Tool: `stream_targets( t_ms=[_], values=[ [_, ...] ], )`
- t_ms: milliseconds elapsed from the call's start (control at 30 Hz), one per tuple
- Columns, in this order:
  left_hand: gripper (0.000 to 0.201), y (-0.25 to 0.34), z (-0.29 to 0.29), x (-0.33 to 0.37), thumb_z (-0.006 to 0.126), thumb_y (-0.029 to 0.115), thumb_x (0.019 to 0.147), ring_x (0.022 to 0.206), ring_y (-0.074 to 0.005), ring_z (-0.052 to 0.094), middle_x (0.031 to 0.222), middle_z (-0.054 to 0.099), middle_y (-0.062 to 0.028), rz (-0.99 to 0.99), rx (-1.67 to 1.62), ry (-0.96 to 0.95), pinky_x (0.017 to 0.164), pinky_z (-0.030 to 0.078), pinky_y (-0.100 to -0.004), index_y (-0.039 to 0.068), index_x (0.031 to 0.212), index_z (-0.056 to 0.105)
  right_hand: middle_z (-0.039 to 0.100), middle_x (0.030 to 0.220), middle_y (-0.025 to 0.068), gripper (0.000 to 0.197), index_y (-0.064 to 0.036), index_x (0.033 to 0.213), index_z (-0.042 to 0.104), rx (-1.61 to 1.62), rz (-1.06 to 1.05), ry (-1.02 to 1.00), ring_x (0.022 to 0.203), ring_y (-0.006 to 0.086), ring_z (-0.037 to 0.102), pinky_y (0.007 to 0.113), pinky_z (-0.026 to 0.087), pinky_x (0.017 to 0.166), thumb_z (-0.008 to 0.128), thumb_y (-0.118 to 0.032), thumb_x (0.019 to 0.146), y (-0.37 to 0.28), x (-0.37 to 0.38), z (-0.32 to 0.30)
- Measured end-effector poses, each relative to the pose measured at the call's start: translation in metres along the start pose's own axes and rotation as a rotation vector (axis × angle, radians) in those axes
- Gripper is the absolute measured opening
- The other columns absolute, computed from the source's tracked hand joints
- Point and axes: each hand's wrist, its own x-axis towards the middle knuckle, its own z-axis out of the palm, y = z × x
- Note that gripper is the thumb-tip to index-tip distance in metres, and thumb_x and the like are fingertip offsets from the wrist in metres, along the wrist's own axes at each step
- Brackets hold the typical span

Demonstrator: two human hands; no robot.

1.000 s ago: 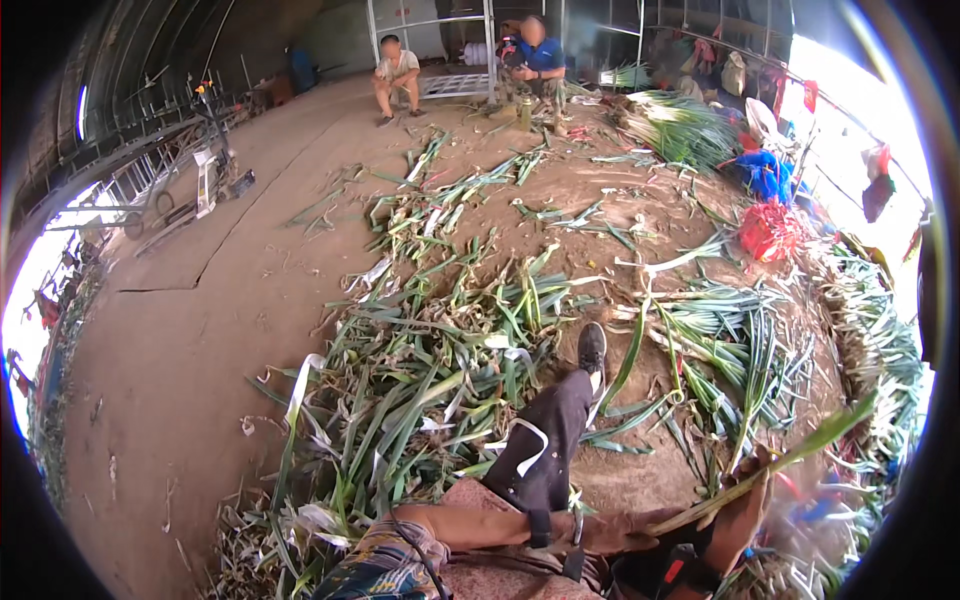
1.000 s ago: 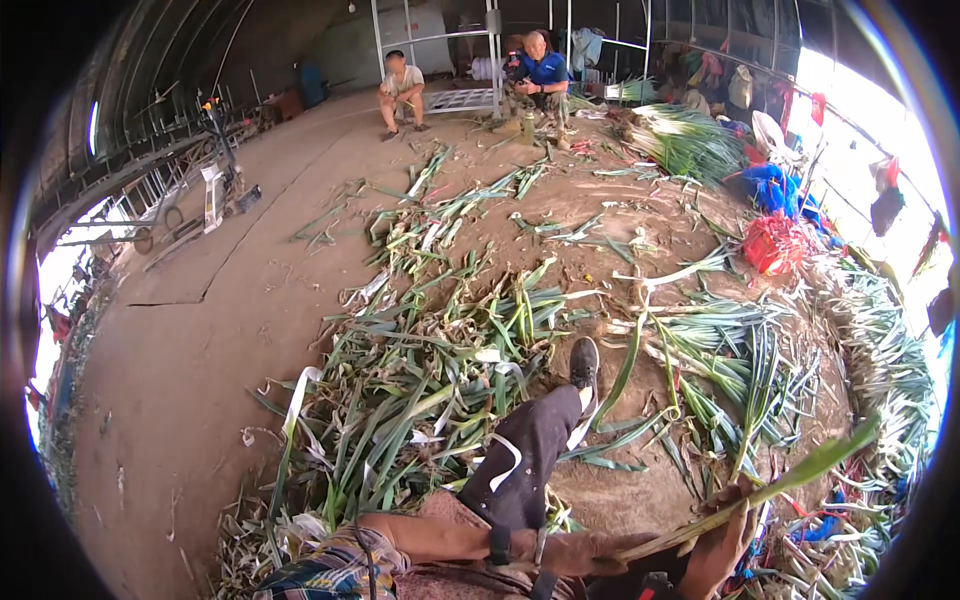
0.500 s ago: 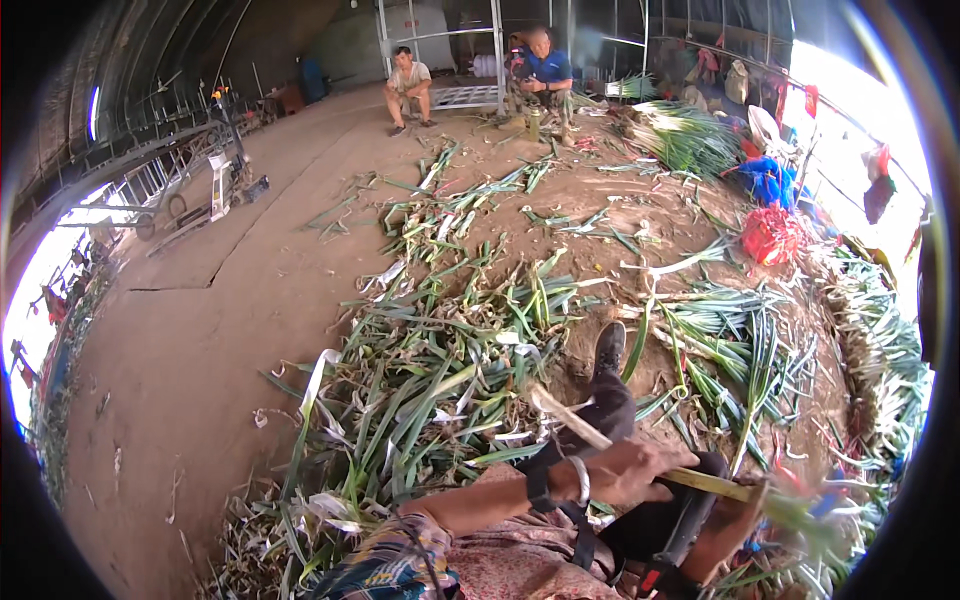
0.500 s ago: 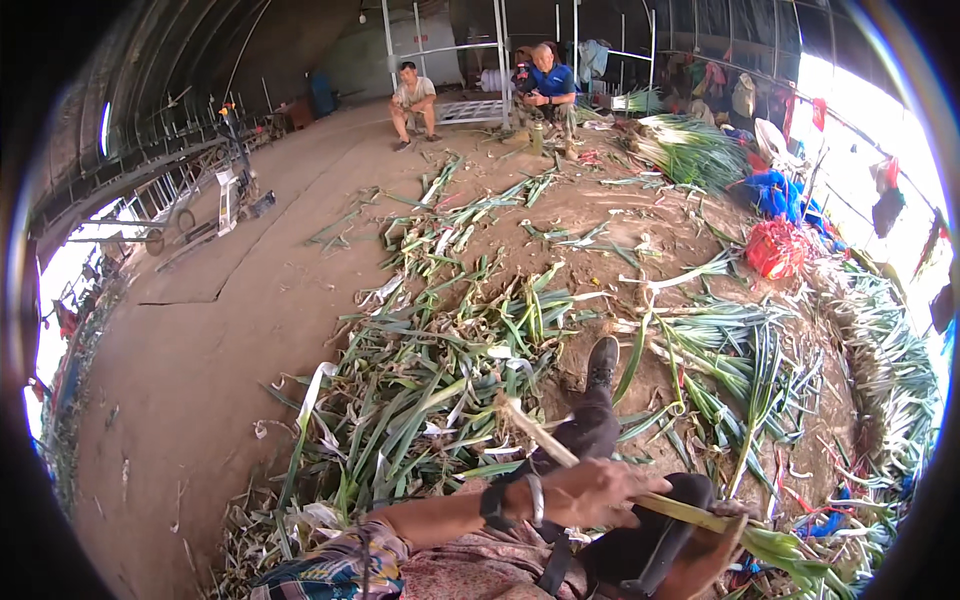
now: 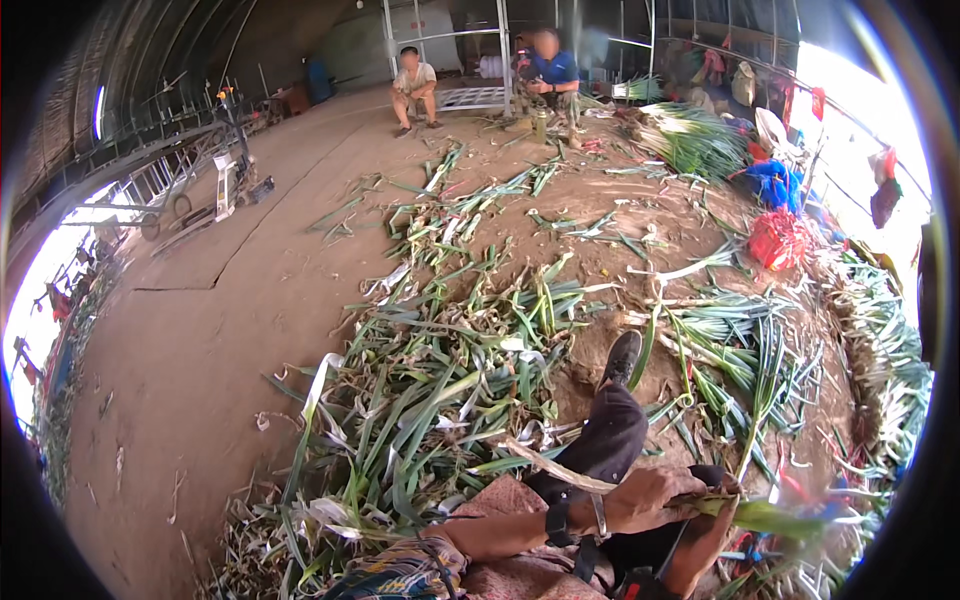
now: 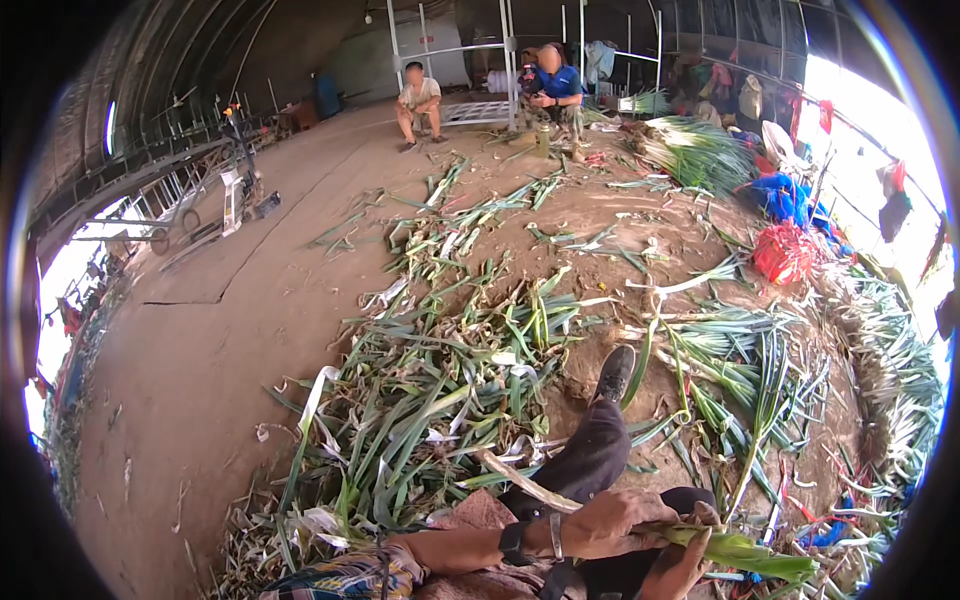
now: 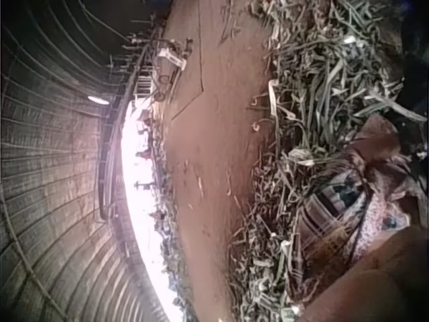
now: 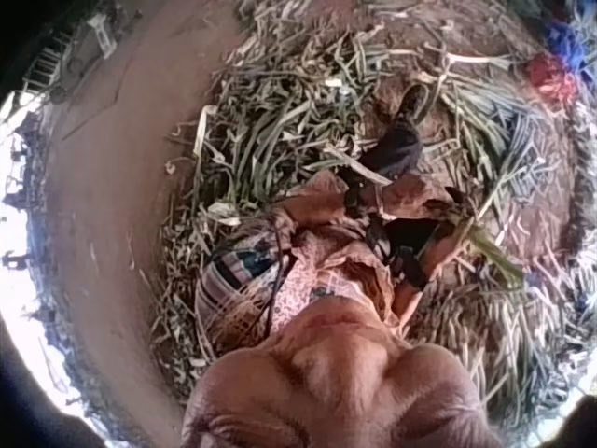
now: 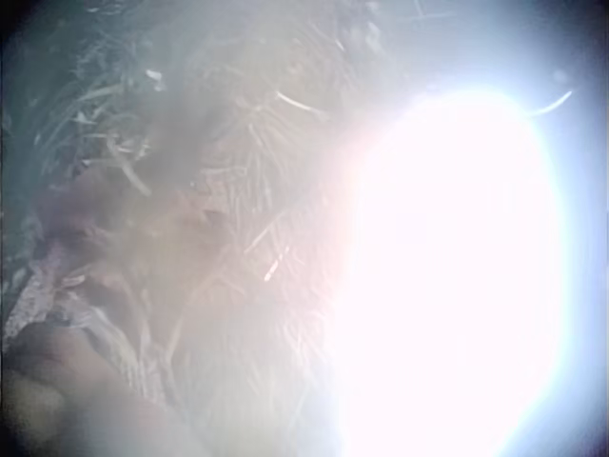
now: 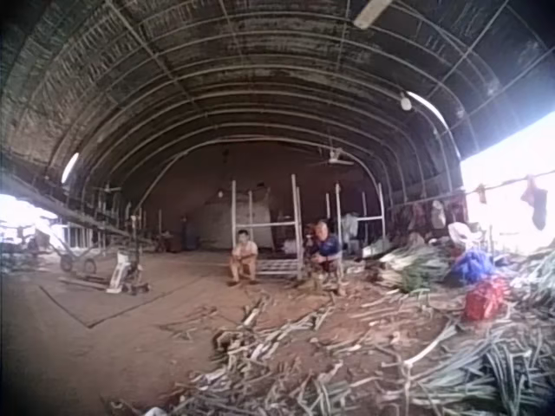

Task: Peeling the outer skins from harvested leeks while sitting on a dirt floor.

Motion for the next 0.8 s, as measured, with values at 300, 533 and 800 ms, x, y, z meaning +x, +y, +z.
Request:
stream_targets(
  t_ms=[300, 533, 800],
  values=[
    [0.029, 0.001, -0.001, 0.008, 0.062, 0.022, 0.08, 0.09, -0.0332, 0.058, 0.094, 0.06, -0.0159, 0.0, -0.095, 0.093, 0.077, 0.045, -0.0394, 0.001, 0.1, 0.06, 0.059, 0.101, 0.0139, 0.038, 0.0006, 0.119, 0.047, -0.203, -0.025, 0.083, 0.085, 0.0236, 0.059, 0.033, 0.048, 0.073, 0.041, -0.028, 0.096, 0.004, 0.0, -0.002],
    [0.024, -0.01, 0.0, 0.005, 0.064, 0.014, 0.078, 0.085, -0.0321, 0.059, 0.089, 0.06, -0.0154, -0.138, -0.27, 0.081, 0.073, 0.046, -0.037, 0.0, 0.098, 0.06, 0.059, 0.105, 0.0141, 0.039, -0.0008, 0.126, 0.044, -0.423, -0.091, 0.141, 0.09, 0.0245, 0.059, 0.034, 0.048, 0.078, 0.043, -0.025, 0.095, 0.011, -0.006, -0.02],
    [0.013, -0.039, -0.012, -0.018, 0.059, 0.017, 0.083, 0.076, -0.025, 0.06, 0.08, 0.059, -0.0079, 0.013, 0.263, 0.457, 0.065, 0.05, -0.035, 0.007, 0.091, 0.055, 0.057, 0.109, 0.0142, 0.045, -0.0033, 0.134, 0.039, -1.476, -0.564, 0.2, 0.098, 0.025, 0.058, 0.034, 0.047, 0.083, 0.048, -0.02, 0.093, 0.004, -0.012, -0.045]
  ],
)
